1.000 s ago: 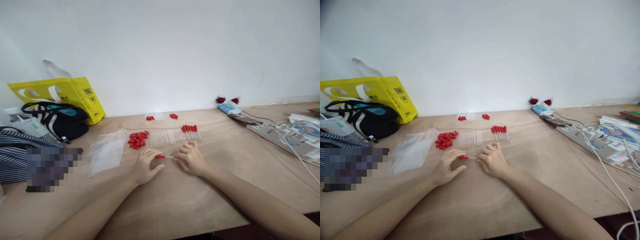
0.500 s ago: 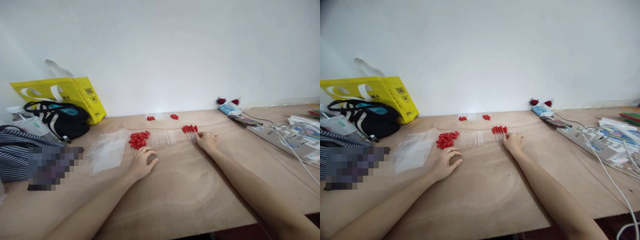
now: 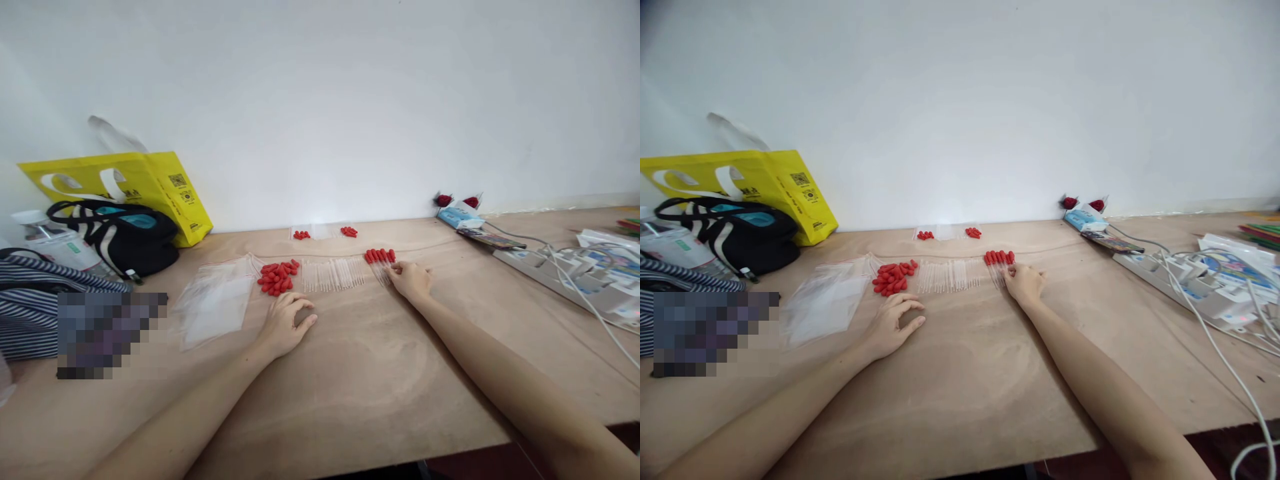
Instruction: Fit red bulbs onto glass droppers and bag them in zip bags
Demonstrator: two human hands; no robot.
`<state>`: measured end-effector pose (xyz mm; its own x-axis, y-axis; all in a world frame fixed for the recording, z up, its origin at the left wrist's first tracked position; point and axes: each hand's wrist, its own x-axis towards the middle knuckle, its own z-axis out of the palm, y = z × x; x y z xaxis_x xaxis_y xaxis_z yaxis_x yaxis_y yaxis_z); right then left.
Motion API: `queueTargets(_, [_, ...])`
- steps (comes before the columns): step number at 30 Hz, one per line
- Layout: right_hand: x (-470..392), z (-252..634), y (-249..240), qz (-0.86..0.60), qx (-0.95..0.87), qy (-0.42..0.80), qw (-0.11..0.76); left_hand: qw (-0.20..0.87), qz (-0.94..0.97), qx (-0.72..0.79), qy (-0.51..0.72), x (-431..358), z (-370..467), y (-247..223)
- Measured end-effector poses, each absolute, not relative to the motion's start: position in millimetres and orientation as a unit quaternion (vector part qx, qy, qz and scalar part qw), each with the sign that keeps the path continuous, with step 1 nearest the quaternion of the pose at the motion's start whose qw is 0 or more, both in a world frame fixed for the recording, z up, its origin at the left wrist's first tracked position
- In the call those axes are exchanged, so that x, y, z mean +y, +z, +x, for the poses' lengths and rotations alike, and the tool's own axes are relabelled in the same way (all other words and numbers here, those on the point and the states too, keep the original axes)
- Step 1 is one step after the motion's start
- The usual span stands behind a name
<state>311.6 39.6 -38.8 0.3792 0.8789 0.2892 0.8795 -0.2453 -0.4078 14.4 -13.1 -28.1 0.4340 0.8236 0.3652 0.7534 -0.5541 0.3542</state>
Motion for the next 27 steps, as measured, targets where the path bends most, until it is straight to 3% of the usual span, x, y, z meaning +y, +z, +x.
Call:
queueTargets(9, [35,293,-34,-0.737,-0.606,-0.027,0.296,0.060,0.840,0.477,0.252,-14,17,-28])
queueTargets(14, [45,263,-28,-0.757,-0.612,0.003,0.230,0.018,0.822,0.516,0.241,-13,16,-26])
queueTargets(19, [59,251,-19,-0.789,-0.598,0.031,0.137,-0.118,0.754,0.593,0.258,2,1,-20])
queueTargets(27, [63,251,-17,-0.783,-0.608,0.024,0.129,-0.180,0.717,0.627,0.245,18,-10,-19])
